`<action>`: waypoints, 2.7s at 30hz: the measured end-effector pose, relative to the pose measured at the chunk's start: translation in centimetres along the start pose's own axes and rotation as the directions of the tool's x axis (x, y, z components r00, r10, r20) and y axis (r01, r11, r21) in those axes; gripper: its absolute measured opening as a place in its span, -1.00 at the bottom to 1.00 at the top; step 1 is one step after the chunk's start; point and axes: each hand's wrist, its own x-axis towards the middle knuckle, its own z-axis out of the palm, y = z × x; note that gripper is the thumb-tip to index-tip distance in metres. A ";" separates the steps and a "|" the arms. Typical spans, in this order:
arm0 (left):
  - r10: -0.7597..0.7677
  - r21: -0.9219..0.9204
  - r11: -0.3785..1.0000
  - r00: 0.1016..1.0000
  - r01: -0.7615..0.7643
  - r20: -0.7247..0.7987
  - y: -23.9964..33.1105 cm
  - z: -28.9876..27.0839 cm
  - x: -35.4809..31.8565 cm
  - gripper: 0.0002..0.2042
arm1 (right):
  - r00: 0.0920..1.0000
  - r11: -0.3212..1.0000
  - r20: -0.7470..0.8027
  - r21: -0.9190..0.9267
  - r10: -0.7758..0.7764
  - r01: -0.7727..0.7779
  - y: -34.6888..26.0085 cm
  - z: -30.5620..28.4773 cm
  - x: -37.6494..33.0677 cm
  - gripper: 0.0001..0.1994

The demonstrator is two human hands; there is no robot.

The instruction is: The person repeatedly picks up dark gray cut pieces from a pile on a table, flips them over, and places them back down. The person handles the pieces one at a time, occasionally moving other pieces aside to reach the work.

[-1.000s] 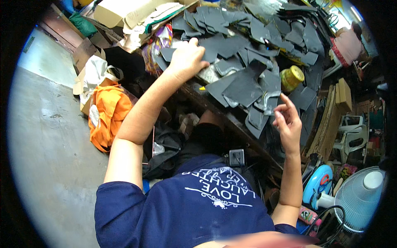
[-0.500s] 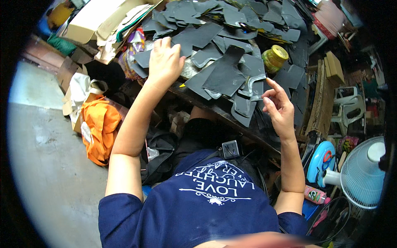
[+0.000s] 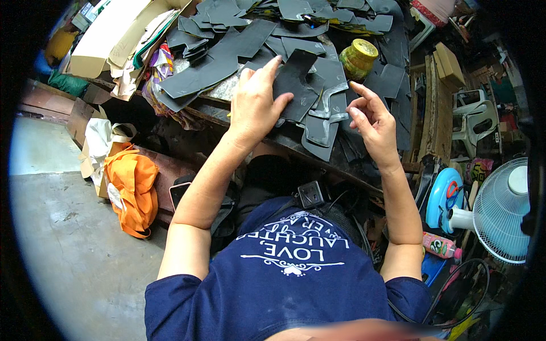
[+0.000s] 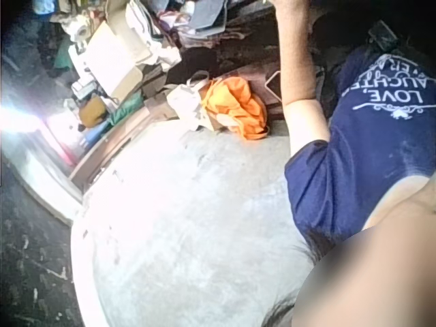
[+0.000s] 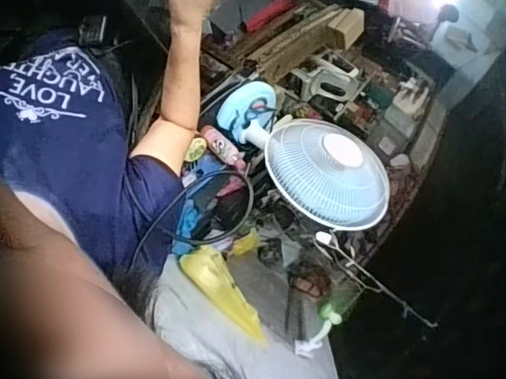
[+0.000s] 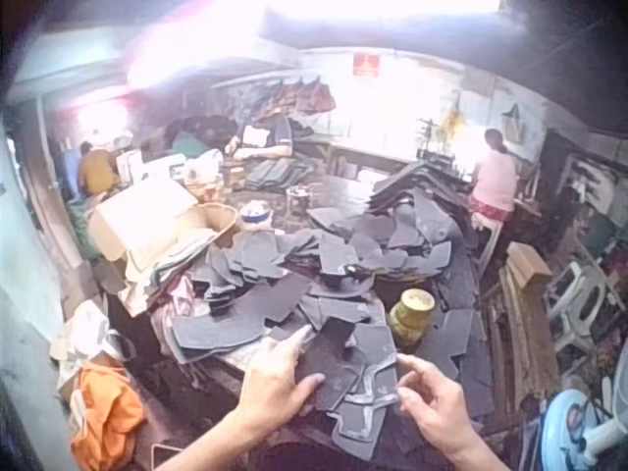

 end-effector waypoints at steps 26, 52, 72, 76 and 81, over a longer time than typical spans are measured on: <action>-0.480 -0.800 0.198 0.767 0.567 0.425 -5.8 -6.2 -6.9 -0.69 | 0.965 0.794 0.015 -0.564 -0.262 0.225 0.9 2.9 4.9 -0.48; -0.441 -0.813 0.031 0.738 0.582 0.511 -5.3 -4.0 -7.7 -0.70 | 1.000 1.000 -0.016 0.029 -0.011 0.011 2.5 2.8 7.9 -0.38; -0.435 -0.818 0.042 0.748 0.574 0.502 -6.6 -4.7 -8.1 -0.72 | 0.980 0.978 -0.182 0.204 0.084 -0.046 0.9 -4.2 3.9 -0.52; -0.486 -0.841 0.108 0.766 0.529 0.420 -6.0 -4.4 -8.0 -0.73 | 0.985 0.973 -0.137 0.221 0.102 -0.070 0.8 -3.2 3.5 -0.52; -0.524 -0.829 0.311 0.812 0.465 0.258 -5.7 -4.7 -7.3 -0.74 | 0.992 0.965 -0.064 0.247 0.107 -0.088 1.1 -1.4 3.2 -0.52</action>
